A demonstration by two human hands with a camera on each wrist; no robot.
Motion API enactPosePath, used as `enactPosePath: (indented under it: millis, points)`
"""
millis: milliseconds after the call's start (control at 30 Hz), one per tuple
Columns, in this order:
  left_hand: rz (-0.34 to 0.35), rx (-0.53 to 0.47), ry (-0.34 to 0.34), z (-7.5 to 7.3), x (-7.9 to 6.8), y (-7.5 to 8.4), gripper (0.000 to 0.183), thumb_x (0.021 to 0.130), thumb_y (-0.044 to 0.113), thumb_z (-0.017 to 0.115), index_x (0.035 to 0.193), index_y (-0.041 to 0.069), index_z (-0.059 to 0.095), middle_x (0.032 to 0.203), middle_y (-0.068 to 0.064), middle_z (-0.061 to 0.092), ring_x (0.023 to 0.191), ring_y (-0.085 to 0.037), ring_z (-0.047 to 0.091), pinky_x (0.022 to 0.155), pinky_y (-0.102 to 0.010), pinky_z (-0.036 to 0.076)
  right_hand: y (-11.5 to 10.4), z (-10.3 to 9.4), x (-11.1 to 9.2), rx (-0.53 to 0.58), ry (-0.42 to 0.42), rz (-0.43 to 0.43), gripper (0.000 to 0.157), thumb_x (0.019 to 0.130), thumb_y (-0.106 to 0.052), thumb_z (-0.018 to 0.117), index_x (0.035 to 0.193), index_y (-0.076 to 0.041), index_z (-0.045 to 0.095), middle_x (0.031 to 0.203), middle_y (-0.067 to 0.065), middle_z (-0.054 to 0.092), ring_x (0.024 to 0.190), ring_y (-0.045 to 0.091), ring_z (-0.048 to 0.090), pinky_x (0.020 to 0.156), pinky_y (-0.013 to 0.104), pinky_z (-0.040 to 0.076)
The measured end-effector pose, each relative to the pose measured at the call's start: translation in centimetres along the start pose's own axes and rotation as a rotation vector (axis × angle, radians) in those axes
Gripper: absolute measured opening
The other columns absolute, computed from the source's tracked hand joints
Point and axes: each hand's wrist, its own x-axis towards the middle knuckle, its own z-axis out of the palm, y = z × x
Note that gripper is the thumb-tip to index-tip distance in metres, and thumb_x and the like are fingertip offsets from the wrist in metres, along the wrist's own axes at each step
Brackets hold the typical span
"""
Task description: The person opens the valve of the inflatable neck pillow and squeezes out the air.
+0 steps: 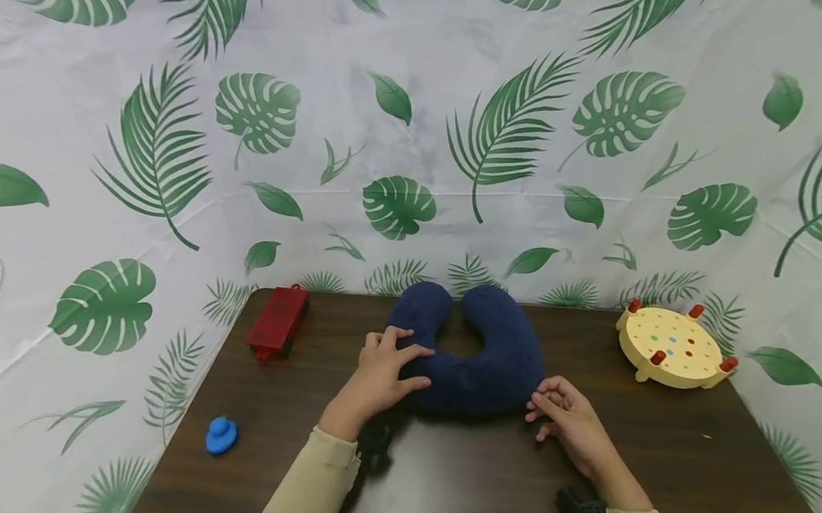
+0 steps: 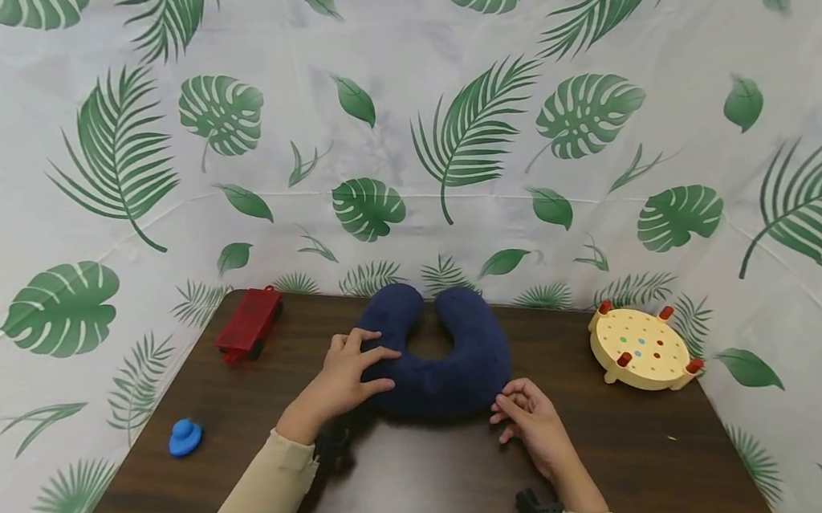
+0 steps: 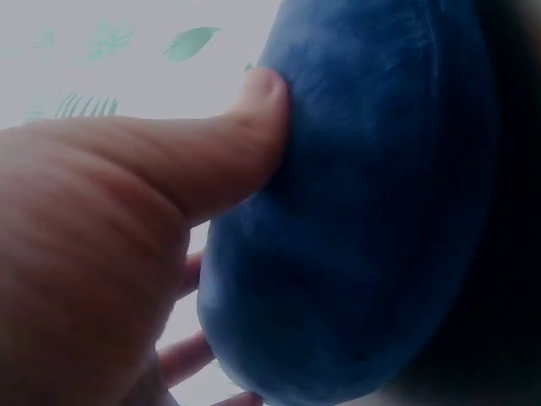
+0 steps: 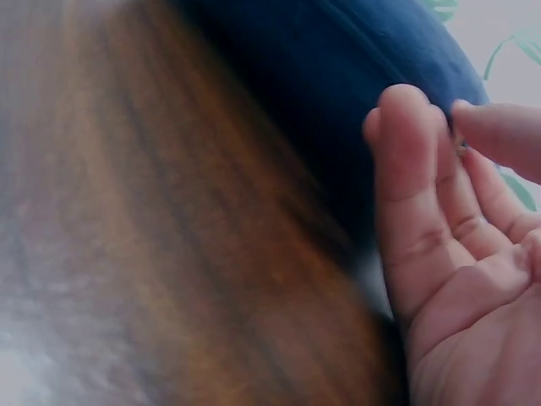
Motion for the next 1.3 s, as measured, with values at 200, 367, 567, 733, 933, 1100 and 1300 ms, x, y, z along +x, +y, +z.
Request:
enactPosePath:
  millis: [200,367,567,733,933,1100,1300]
  points:
    - [-0.008,-0.090,-0.006,0.5,0.3,-0.6,0.040,0.099,0.043,0.079,0.138,0.034,0.075,0.172,-0.008,0.038,0.152,-0.043,0.029,0.122,-0.068,0.030,0.1,0.3,-0.2,0.009,0.014,-0.044,0.021,0.108,-0.011,0.068,0.123,-0.008,0.052,0.102,-0.002,0.072,0.087,0.014,0.076,0.056,0.032,0.061]
    - [0.010,-0.187,-0.040,1.0,0.6,-1.1,0.041,0.100,0.039,0.079,0.140,0.028,0.074,0.183,-0.004,0.022,0.171,-0.043,0.007,0.130,-0.075,0.017,-0.2,0.5,-0.1,-0.026,0.096,-0.033,0.023,0.109,-0.017,0.069,0.121,-0.005,0.054,0.099,0.000,0.072,0.083,0.015,0.076,0.053,0.032,0.060]
    - [0.024,-0.269,-0.076,1.2,0.8,-1.6,0.046,0.103,0.041,0.075,0.147,0.029,0.070,0.185,-0.003,0.016,0.172,-0.041,-0.005,0.129,-0.077,0.014,-0.4,0.4,-0.2,-0.007,0.161,0.018,0.021,0.112,-0.026,0.064,0.116,-0.007,0.057,0.097,0.000,0.075,0.079,0.015,0.075,0.052,0.030,0.058]
    - [0.021,-0.258,-0.070,1.0,1.0,-1.7,0.052,0.104,0.044,0.074,0.154,0.034,0.064,0.186,-0.001,0.012,0.172,-0.039,-0.007,0.128,-0.078,0.016,-0.6,0.3,0.0,0.017,0.129,0.000,0.019,0.113,-0.023,0.062,0.116,-0.006,0.056,0.098,0.002,0.075,0.079,0.014,0.075,0.053,0.029,0.058]
    - [-0.020,-0.239,-0.052,1.1,1.1,-1.6,0.053,0.101,0.047,0.076,0.152,0.037,0.065,0.185,0.001,0.016,0.173,-0.034,-0.002,0.130,-0.073,0.023,-0.8,0.3,0.0,0.031,0.123,-0.020,0.022,0.112,-0.019,0.062,0.118,0.000,0.054,0.096,0.002,0.074,0.078,0.014,0.074,0.054,0.029,0.059]
    - [-0.041,-0.234,-0.033,1.3,1.2,-1.6,0.053,0.100,0.047,0.078,0.150,0.037,0.067,0.184,0.002,0.020,0.173,-0.033,0.002,0.129,-0.072,0.024,-0.8,0.7,-0.2,0.021,0.157,-0.026,0.021,0.111,-0.013,0.063,0.116,0.005,0.055,0.093,0.004,0.074,0.075,0.014,0.073,0.054,0.030,0.059]
    - [-0.052,-0.239,-0.013,1.4,1.2,-1.4,0.052,0.100,0.047,0.078,0.150,0.037,0.068,0.184,0.002,0.022,0.173,-0.035,0.004,0.129,-0.074,0.024,-0.9,1.8,-0.5,-0.064,0.194,-0.029,0.021,0.110,-0.010,0.065,0.115,0.009,0.058,0.092,0.006,0.076,0.074,0.015,0.072,0.056,0.034,0.062]
